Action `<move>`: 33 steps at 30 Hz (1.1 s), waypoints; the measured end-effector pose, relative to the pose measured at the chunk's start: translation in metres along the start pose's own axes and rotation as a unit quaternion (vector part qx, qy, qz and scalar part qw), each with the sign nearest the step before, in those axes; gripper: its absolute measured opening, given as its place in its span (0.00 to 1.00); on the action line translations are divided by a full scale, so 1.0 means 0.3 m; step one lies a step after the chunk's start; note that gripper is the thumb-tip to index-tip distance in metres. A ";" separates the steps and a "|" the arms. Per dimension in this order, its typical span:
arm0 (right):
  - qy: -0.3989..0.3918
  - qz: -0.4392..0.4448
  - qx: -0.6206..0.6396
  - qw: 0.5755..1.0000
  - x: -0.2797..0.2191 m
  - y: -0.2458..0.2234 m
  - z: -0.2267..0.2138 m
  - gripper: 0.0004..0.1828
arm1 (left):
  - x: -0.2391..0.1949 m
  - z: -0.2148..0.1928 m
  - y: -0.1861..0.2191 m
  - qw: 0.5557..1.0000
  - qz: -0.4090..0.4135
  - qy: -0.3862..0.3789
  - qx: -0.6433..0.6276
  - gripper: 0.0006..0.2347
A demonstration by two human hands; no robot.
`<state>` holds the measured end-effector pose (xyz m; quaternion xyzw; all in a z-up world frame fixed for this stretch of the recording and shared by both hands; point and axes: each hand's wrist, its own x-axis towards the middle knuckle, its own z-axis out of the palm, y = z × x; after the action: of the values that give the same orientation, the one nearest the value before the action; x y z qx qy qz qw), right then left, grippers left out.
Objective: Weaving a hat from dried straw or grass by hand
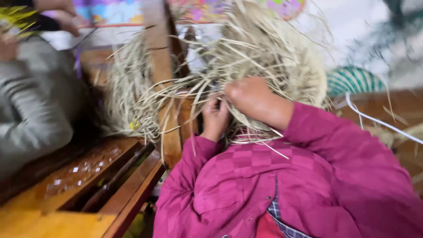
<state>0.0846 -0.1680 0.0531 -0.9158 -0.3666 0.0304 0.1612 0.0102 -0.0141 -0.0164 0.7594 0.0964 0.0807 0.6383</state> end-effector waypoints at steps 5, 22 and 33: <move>-0.050 0.029 0.004 0.998 0.026 -0.008 0.007 0.13 | 0.001 0.012 -0.099 0.996 0.074 0.043 0.029 0.04; -0.102 0.204 0.297 0.927 0.027 0.075 0.082 0.11 | 0.017 -0.001 -0.115 0.960 0.259 0.038 0.103 0.06; -0.155 0.197 0.415 0.875 0.009 0.031 -0.019 0.10 | 0.025 -0.035 -0.102 0.954 0.238 -0.025 0.183 0.08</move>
<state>0.0938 -0.1741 0.0556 -0.8018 -0.1527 0.3522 0.4580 0.0135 0.0028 -0.0449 0.8659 -0.0894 0.1923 0.4530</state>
